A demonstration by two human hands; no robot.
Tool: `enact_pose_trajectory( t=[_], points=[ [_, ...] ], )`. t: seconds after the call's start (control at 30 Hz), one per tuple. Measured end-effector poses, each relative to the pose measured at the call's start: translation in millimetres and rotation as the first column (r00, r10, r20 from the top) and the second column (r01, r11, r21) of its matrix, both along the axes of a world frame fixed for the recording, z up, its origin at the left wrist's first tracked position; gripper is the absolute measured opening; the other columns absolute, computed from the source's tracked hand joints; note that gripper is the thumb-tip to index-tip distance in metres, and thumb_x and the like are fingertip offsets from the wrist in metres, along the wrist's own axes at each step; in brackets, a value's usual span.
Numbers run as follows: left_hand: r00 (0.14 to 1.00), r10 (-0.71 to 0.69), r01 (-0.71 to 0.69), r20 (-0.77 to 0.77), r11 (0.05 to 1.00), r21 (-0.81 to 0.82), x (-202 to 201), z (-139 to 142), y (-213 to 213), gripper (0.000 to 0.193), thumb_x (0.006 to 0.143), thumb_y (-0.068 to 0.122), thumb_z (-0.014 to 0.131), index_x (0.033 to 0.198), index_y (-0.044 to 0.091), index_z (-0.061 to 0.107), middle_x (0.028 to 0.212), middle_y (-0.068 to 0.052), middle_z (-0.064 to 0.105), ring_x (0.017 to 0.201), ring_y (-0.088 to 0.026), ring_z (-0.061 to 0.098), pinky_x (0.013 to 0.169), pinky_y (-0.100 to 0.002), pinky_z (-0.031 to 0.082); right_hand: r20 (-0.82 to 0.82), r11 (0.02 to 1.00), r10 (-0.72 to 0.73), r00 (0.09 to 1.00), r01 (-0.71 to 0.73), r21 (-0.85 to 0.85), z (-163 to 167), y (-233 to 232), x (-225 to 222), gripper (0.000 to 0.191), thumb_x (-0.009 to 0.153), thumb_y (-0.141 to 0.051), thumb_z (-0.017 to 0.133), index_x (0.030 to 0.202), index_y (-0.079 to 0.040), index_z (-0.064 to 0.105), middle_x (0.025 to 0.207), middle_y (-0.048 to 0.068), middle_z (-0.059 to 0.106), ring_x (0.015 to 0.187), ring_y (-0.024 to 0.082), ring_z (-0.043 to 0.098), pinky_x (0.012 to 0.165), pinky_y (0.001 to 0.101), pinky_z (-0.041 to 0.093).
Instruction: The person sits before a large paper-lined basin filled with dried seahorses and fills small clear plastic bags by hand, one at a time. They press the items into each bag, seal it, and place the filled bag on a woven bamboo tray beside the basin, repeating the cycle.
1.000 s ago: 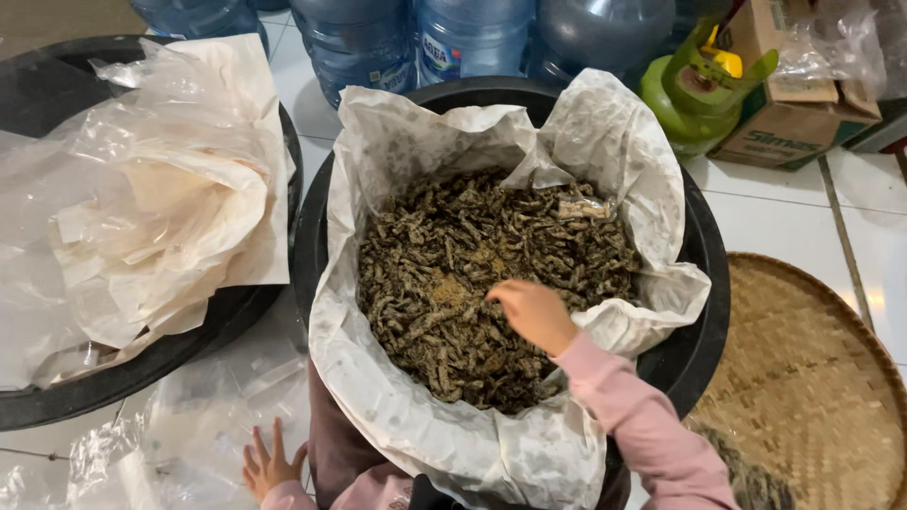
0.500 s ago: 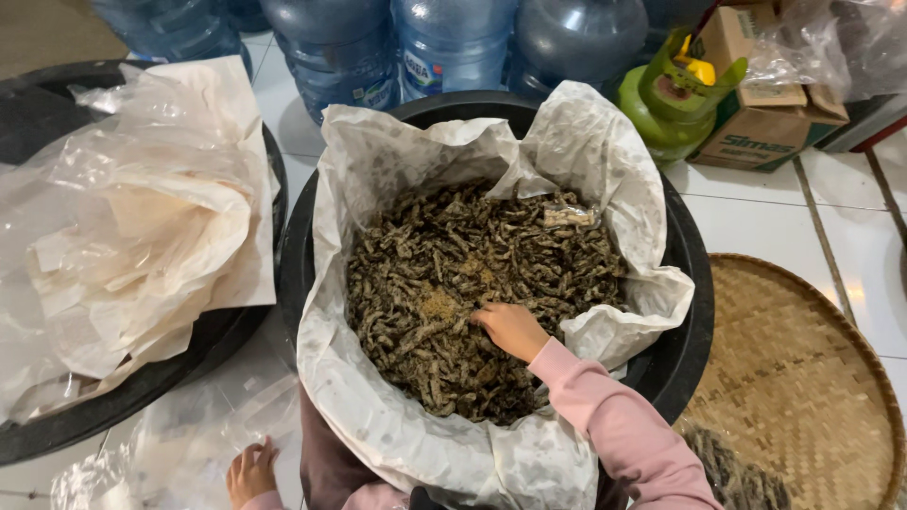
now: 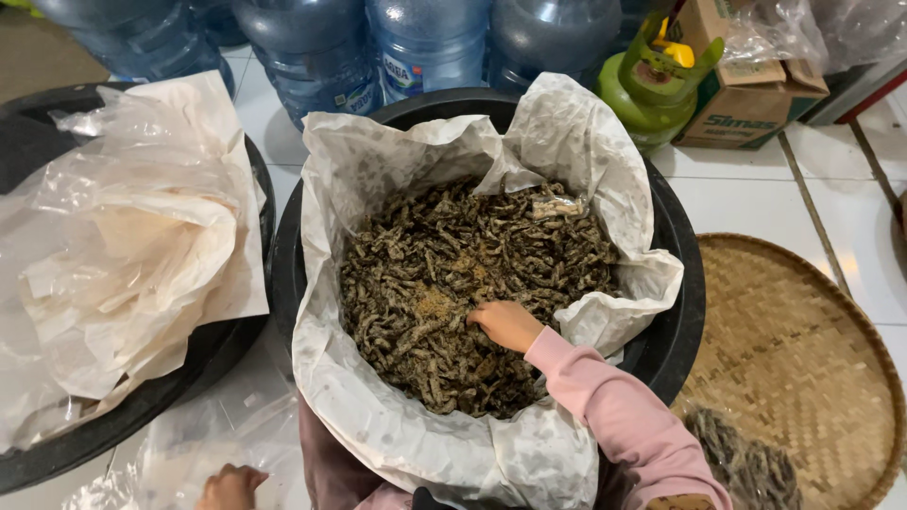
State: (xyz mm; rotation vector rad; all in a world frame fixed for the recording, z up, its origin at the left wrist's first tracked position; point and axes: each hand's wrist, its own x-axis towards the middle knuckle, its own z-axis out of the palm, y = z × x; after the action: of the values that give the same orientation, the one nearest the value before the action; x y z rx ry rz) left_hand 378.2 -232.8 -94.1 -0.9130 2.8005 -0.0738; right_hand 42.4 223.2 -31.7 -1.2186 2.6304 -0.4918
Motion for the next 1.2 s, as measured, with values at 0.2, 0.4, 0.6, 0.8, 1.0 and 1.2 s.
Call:
enact_pose_trajectory(
  t=[0.2, 0.4, 0.6, 0.8, 1.0, 1.2],
  points=[
    [0.947, -0.158, 0.223, -0.280, 0.950, 0.220, -11.7, 139.4, -9.2, 0.019, 0.075, 0.038, 0.088, 0.090, 0.026, 0.086, 0.088, 0.000, 0.076, 0.080, -0.009, 0.074, 0.080, -0.023, 0.063, 0.055, 0.993, -0.034, 0.998, 0.040, -0.108, 16.1, 7.0, -11.9, 0.024, 0.096, -0.017, 0.061, 0.116, -0.011, 0.073, 0.106, 0.010, 0.075, 0.093, 0.030, 0.073, 0.081, 0.0430, 0.059],
    [0.450, -0.057, 0.752, -0.891, 0.563, 0.344, -115.7, 274.7, 104.8, 0.015, 0.080, 0.007, 0.082, 0.090, 0.003, 0.071, 0.085, -0.004, 0.071, 0.077, -0.012, 0.066, 0.070, -0.024, 0.051, 0.538, 0.722, 0.245, 0.806, 0.219, -0.656, 68.6, 12.8, -14.1, 0.054, 0.105, -0.049, 0.050, 0.140, -0.008, 0.059, 0.132, 0.012, 0.069, 0.117, 0.025, 0.070, 0.099, 0.0380, 0.059],
    [0.470, 0.312, 0.883, -0.826, -0.170, 0.438, -279.1, 252.8, 217.0, 0.012, 0.104, 0.012, 0.062, 0.113, 0.004, 0.062, 0.105, -0.005, 0.072, 0.091, -0.011, 0.070, 0.079, -0.021, 0.061, 0.683, 0.451, 0.345, 0.644, 0.524, -0.722, 128.5, 34.0, 0.3, 0.114, 0.086, -0.090, 0.021, 0.152, 0.000, 0.046, 0.148, 0.018, 0.058, 0.130, 0.031, 0.064, 0.107, 0.0475, 0.052],
    [0.488, 0.239, 0.873, -0.840, -0.147, 0.466, -336.9, 195.7, 259.5, 0.011, 0.107, 0.016, 0.061, 0.112, 0.006, 0.064, 0.098, -0.002, 0.072, 0.075, -0.006, 0.059, 0.066, -0.018, 0.050, 0.715, 0.166, 0.384, 0.584, 0.718, -0.676, 122.4, 41.2, -5.6, 0.101, 0.085, -0.084, 0.040, 0.152, -0.008, 0.044, 0.132, 0.022, 0.066, 0.109, 0.033, 0.070, 0.095, 0.0470, 0.060],
    [0.681, 0.036, 0.732, -0.731, -0.039, 0.680, -336.0, 153.1, 263.8, 0.019, 0.101, 0.022, 0.068, 0.108, 0.006, 0.071, 0.088, 0.000, 0.076, 0.073, -0.005, 0.062, 0.065, -0.019, 0.047, 0.650, -0.241, 0.473, 0.595, 0.797, -0.554, 78.3, 74.7, -37.0, 0.047, 0.106, -0.040, 0.059, 0.134, -0.002, 0.055, 0.124, 0.014, 0.070, 0.102, 0.026, 0.073, 0.086, 0.0378, 0.061],
    [0.553, -0.252, 0.833, -0.794, 0.174, 0.525, -339.3, 138.4, 254.9, 0.028, 0.087, 0.033, 0.085, 0.101, 0.009, 0.078, 0.086, -0.002, 0.076, 0.075, -0.013, 0.064, 0.072, -0.027, 0.049, 0.745, -0.166, 0.153, 0.649, 0.760, -0.628, 64.0, 80.6, -39.1, 0.030, 0.104, -0.011, 0.063, 0.132, -0.004, 0.056, 0.118, 0.012, 0.071, 0.099, 0.021, 0.073, 0.081, 0.0292, 0.060]
  ],
)
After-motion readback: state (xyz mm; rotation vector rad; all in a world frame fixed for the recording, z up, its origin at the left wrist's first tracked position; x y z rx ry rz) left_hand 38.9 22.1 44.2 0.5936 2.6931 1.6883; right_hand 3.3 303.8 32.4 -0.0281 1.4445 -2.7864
